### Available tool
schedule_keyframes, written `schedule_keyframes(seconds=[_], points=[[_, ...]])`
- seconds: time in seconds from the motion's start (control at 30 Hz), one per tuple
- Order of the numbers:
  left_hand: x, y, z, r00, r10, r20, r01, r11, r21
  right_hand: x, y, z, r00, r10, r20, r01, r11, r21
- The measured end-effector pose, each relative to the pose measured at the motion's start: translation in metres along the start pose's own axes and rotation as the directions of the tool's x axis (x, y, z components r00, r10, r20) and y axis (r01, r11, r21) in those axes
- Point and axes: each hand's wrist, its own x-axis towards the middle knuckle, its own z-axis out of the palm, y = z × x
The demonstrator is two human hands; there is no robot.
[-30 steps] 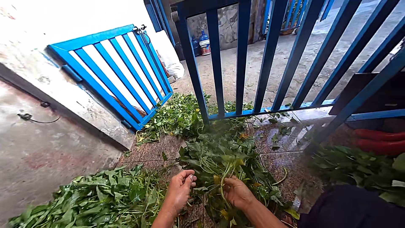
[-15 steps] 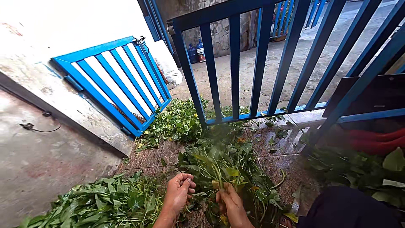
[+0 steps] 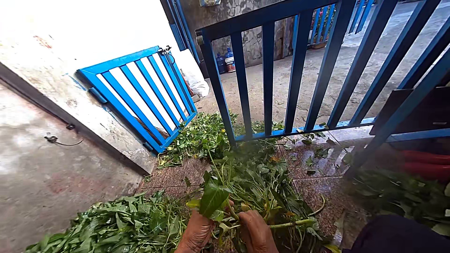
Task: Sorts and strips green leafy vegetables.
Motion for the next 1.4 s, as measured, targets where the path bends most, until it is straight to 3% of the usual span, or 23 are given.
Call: schedule_keyframes(seconds=[0.23, 0.5, 0.57, 0.67, 0.7, 0.73, 0.8, 0.83, 0.87, 0.9, 0.93, 0.97, 1.0, 1.03, 1.07, 1.1, 1.13, 1.17, 1.2, 1.27, 1.4], points=[[-0.003, -0.008, -0.014, 0.995, 0.054, 0.083, -0.059, 0.996, 0.061, -0.001, 0.011, -0.001, 0.990, -0.113, -0.079, 0.094, 0.972, -0.214], [0.000, 0.001, -0.009, 0.955, 0.101, 0.277, -0.124, 0.990, 0.068, 0.003, 0.016, 0.001, 0.983, -0.143, -0.114, 0.114, 0.967, -0.228], [-0.001, -0.001, -0.010, 0.958, 0.094, 0.271, -0.120, 0.989, 0.081, 0.003, 0.015, 0.001, 0.983, -0.148, -0.110, 0.121, 0.968, -0.220], [-0.008, 0.001, -0.008, 0.986, 0.068, 0.155, -0.100, 0.973, 0.208, 0.002, 0.010, -0.001, 0.984, -0.161, -0.071, 0.145, 0.971, -0.190], [-0.013, 0.006, -0.006, 0.991, 0.079, 0.110, -0.114, 0.924, 0.364, -0.002, 0.010, -0.003, 0.987, -0.152, -0.042, 0.142, 0.973, -0.180], [-0.015, 0.013, -0.009, 0.991, 0.082, 0.104, -0.127, 0.804, 0.580, -0.008, 0.011, -0.004, 0.992, -0.128, -0.001, 0.126, 0.978, -0.167], [-0.011, 0.026, -0.018, 0.995, -0.021, 0.093, -0.079, 0.365, 0.928, -0.031, 0.022, -0.008, 0.989, -0.046, 0.144, 0.066, 0.988, -0.142], [-0.006, 0.031, -0.019, 0.984, -0.176, -0.010, 0.031, 0.116, 0.993, -0.048, 0.030, -0.015, 0.958, 0.027, 0.287, 0.016, 0.989, -0.146], [-0.001, 0.032, -0.017, 0.937, -0.311, -0.157, 0.130, -0.108, 0.986, -0.065, 0.038, -0.026, 0.857, 0.132, 0.498, -0.054, 0.984, -0.169], [0.002, 0.029, -0.017, 0.873, -0.391, -0.292, 0.189, -0.281, 0.941, -0.076, 0.044, -0.041, 0.623, 0.261, 0.737, -0.125, 0.964, -0.235], [0.004, 0.024, -0.018, 0.818, -0.433, -0.378, 0.213, -0.383, 0.899, -0.080, 0.050, -0.052, 0.279, 0.364, 0.888, -0.138, 0.931, -0.338], [0.004, 0.020, -0.020, 0.783, -0.466, -0.413, 0.214, -0.422, 0.881, -0.082, 0.055, -0.056, -0.043, 0.442, 0.896, -0.089, 0.891, -0.445], [0.003, 0.017, -0.022, 0.767, -0.494, -0.410, 0.206, -0.415, 0.886, -0.085, 0.058, -0.055, -0.245, 0.484, 0.840, -0.024, 0.863, -0.505], [0.004, 0.016, -0.024, 0.769, -0.513, -0.382, 0.193, -0.383, 0.903, -0.088, 0.064, -0.052, -0.287, 0.483, 0.827, -0.031, 0.858, -0.512], [0.004, 0.015, -0.025, 0.779, -0.523, -0.346, 0.178, -0.344, 0.922, -0.091, 0.075, -0.047, -0.189, 0.463, 0.866, -0.125, 0.863, -0.489], [0.005, 0.015, -0.024, 0.792, -0.522, -0.317, 0.167, -0.315, 0.934, -0.090, 0.086, -0.041, -0.045, 0.471, 0.881, -0.264, 0.845, -0.465], [0.004, 0.014, -0.022, 0.803, -0.515, -0.300, 0.158, -0.300, 0.941, -0.085, 0.095, -0.034, 0.081, 0.536, 0.841, -0.431, 0.779, -0.455], [0.004, 0.015, -0.020, 0.811, -0.506, -0.293, 0.153, -0.300, 0.942, -0.079, 0.104, -0.024, 0.146, 0.654, 0.742, -0.604, 0.653, -0.457], [0.005, 0.016, -0.017, 0.814, -0.502, -0.291, 0.150, -0.303, 0.941, -0.071, 0.112, -0.015, 0.136, 0.782, 0.608, -0.734, 0.492, -0.468], [0.006, 0.017, -0.015, 0.816, -0.499, -0.293, 0.144, -0.315, 0.938, -0.055, 0.131, -0.001, 0.050, 0.924, 0.380, -0.856, 0.236, -0.459], [0.006, 0.015, -0.016, 0.815, -0.493, -0.303, 0.139, -0.341, 0.930, -0.047, 0.155, 0.025, -0.094, 0.971, 0.221, -0.991, -0.070, -0.114]])
